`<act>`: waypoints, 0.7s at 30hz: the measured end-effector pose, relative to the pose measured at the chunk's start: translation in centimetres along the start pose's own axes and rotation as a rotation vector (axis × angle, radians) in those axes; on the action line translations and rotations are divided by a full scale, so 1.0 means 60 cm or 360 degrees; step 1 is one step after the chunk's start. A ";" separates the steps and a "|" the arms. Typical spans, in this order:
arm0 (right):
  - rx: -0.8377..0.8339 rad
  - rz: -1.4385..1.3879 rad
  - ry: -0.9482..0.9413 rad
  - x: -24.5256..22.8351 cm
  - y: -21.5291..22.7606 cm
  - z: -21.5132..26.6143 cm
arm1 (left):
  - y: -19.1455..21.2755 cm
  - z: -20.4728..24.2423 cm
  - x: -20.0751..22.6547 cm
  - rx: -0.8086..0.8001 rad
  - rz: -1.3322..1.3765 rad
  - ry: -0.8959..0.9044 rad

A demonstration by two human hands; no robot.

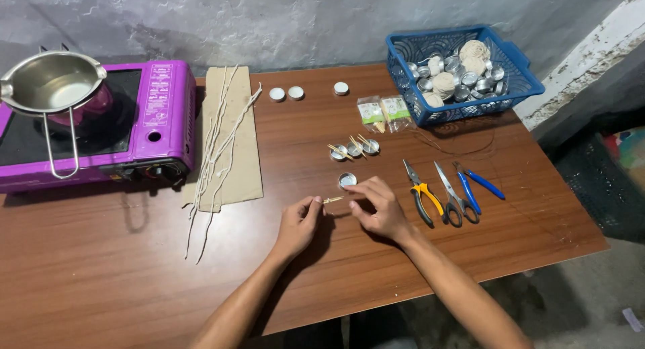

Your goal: Preparing candle wicks by cutting them to length and crimping them into metal tabs using pliers

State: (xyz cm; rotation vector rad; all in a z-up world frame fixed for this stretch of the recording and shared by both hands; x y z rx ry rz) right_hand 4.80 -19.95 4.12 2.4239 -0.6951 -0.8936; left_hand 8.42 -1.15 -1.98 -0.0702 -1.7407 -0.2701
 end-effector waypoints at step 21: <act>0.0103 -0.0173 -0.0339 0.033 0.022 -0.002 | 0.006 -0.002 0.004 -0.0062 -0.0078 0.0010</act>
Point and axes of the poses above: each hand's wrist, its own z-axis away from the middle knuckle, its own y-axis out of the back of the hand, x = y × z, the point moved 7 cm from there along -z, towards the middle knuckle
